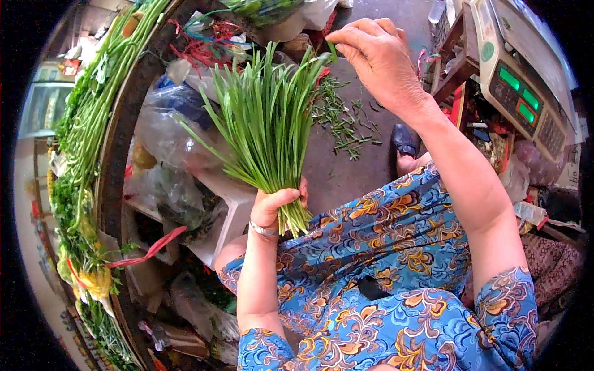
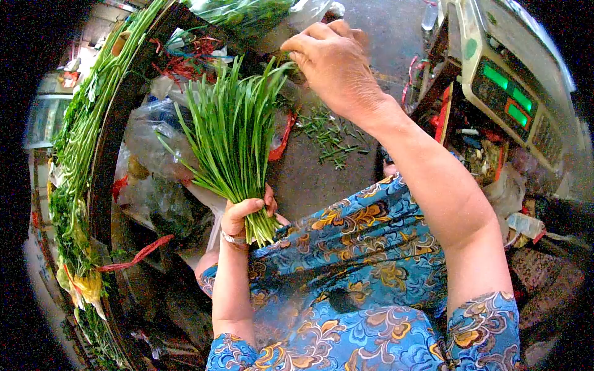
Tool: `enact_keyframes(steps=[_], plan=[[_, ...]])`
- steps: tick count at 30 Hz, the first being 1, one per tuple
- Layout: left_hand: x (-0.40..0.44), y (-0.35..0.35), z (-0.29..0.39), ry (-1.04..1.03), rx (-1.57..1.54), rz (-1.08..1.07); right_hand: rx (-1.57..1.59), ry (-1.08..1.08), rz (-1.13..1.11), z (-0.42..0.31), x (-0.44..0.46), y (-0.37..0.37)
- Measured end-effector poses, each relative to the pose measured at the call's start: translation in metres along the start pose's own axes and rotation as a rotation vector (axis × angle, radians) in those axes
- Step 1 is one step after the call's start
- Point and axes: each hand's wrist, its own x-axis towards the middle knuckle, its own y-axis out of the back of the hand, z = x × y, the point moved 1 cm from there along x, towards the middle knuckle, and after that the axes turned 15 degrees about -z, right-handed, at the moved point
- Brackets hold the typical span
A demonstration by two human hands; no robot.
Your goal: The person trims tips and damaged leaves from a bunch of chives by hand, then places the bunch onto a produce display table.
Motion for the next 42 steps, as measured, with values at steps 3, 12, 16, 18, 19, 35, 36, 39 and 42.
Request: enact_keyframes(steps=[3,12,16,18,19,35,36,39,42], plan=[[0.000,0.002,-0.002,0.012,0.003,-0.047,0.054,0.044,-0.059,-0.002,0.001,0.004],[0.000,0.008,-0.006,0.009,-0.082,-0.116,0.066,0.002,-0.137,-0.008,0.002,0.007],[0.000,0.007,-0.006,-0.004,-0.072,-0.145,0.221,0.034,-0.037,-0.007,0.004,0.002],[0.001,0.007,-0.005,-0.020,-0.087,-0.167,0.314,0.017,-0.096,-0.011,0.003,0.005],[0.001,0.005,-0.005,-0.021,-0.087,-0.167,0.440,-0.081,-0.195,-0.013,0.002,0.006],[0.000,-0.003,-0.002,-0.063,-0.137,-0.167,0.494,-0.001,-0.544,-0.025,-0.012,-0.005],[0.000,-0.003,-0.002,-0.068,-0.135,-0.167,0.469,-0.006,-0.576,-0.025,-0.012,-0.008],[0.001,-0.001,-0.002,-0.051,-0.077,-0.187,0.473,-0.009,-0.581,-0.028,-0.011,-0.006],[0.000,-0.006,-0.001,-0.029,-0.039,-0.131,0.467,-0.013,-0.571,-0.027,-0.010,-0.005]])
